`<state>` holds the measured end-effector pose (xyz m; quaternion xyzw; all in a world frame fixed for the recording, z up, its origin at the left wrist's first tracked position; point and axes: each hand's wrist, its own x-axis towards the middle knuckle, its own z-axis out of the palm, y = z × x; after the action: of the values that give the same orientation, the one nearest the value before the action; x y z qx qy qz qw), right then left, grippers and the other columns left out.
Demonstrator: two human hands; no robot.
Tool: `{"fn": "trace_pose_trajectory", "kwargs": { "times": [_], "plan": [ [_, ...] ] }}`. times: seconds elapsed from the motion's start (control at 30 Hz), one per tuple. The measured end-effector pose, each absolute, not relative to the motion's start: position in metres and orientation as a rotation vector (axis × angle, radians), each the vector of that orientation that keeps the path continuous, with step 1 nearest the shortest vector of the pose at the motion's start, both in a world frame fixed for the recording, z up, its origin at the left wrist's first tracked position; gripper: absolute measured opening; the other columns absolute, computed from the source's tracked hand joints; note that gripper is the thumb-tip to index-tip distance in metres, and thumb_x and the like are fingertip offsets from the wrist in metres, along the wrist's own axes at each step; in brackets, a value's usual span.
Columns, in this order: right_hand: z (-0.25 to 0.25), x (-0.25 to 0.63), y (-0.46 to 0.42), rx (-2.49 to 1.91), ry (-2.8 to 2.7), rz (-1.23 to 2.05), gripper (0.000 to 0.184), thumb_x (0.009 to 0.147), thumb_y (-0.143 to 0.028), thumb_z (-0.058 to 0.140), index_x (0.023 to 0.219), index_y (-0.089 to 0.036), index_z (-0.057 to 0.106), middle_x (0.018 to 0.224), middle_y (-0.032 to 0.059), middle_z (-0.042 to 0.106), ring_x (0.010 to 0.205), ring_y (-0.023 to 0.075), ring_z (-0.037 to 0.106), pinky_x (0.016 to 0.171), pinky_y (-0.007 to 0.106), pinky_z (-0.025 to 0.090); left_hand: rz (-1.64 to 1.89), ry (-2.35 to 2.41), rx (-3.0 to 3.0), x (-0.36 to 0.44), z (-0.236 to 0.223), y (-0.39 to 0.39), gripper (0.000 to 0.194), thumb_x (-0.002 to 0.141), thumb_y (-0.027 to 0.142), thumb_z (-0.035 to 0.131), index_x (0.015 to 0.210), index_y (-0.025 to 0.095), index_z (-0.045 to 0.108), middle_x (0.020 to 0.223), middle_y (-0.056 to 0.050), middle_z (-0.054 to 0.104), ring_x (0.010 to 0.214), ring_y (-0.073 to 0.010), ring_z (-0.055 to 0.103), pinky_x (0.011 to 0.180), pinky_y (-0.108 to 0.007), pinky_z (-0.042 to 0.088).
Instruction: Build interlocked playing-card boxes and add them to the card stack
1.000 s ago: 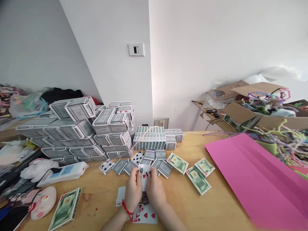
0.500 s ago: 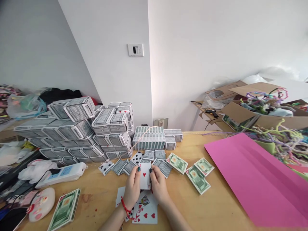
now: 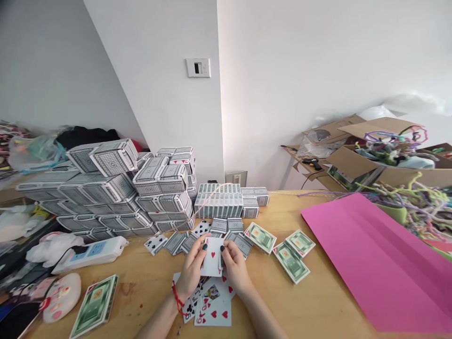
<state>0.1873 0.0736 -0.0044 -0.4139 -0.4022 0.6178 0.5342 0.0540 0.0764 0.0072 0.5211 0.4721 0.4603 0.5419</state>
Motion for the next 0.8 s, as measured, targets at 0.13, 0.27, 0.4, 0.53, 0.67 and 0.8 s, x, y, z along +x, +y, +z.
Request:
{"fn": "trace_pose_trajectory", "kwargs": {
  "times": [0.13,0.27,0.4,0.53,0.67,0.8],
  "plan": [
    [-0.006,0.184,0.071,-1.038,-1.015,1.356,0.029,0.079,-0.048,0.050,0.088,-0.020,0.052,0.071,-0.0013,0.051,0.060,0.0135,0.046,0.054,0.023,0.040,1.163,1.232,1.456,0.056,0.001,0.076,0.035,0.088,0.030,0.033,0.120,0.021,0.045,0.121,-0.008,0.051,0.109,-0.0208,0.048,0.091,-0.033,0.038],
    [-0.005,0.181,0.069,-1.111,-1.090,1.244,0.029,0.082,-0.048,0.046,0.089,-0.021,0.051,0.074,-0.0002,0.052,0.063,0.0146,0.046,0.058,0.024,0.042,1.170,1.276,1.515,0.058,-0.004,0.074,0.034,0.088,0.027,0.030,0.119,0.020,0.043,0.121,-0.009,0.051,0.111,-0.0211,0.047,0.093,-0.036,0.036],
    [-0.005,0.179,0.066,-1.165,-1.104,1.208,0.033,0.082,-0.050,0.042,0.097,-0.022,0.049,0.070,-0.0013,0.050,0.057,0.0141,0.043,0.052,0.023,0.039,1.173,1.275,1.490,0.060,-0.002,0.074,0.031,0.088,0.026,0.030,0.115,0.020,0.044,0.114,-0.010,0.054,0.103,-0.0211,0.052,0.088,-0.036,0.041],
    [-0.007,0.179,0.065,-1.218,-1.077,1.184,0.040,0.081,-0.050,0.042,0.111,-0.022,0.046,0.067,-0.0017,0.049,0.053,0.0144,0.042,0.050,0.024,0.039,1.156,1.264,1.453,0.061,0.001,0.073,0.028,0.088,0.026,0.031,0.112,0.020,0.045,0.110,-0.009,0.056,0.093,-0.0202,0.056,0.082,-0.035,0.043],
    [-0.010,0.180,0.065,-1.223,-1.077,1.180,0.041,0.081,-0.049,0.044,0.112,-0.022,0.048,0.074,0.0013,0.054,0.057,0.0156,0.046,0.052,0.025,0.041,1.139,1.278,1.443,0.060,0.002,0.072,0.028,0.088,0.026,0.031,0.111,0.020,0.045,0.112,-0.010,0.055,0.097,-0.0210,0.054,0.083,-0.034,0.042],
    [-0.010,0.182,0.070,-1.199,-1.036,1.227,0.037,0.079,-0.046,0.048,0.104,-0.020,0.054,0.079,0.0028,0.058,0.065,0.0170,0.050,0.059,0.026,0.044,1.136,1.283,1.448,0.060,0.002,0.073,0.028,0.088,0.027,0.031,0.111,0.020,0.045,0.112,-0.010,0.056,0.099,-0.0214,0.054,0.084,-0.035,0.042]
  ]
}}
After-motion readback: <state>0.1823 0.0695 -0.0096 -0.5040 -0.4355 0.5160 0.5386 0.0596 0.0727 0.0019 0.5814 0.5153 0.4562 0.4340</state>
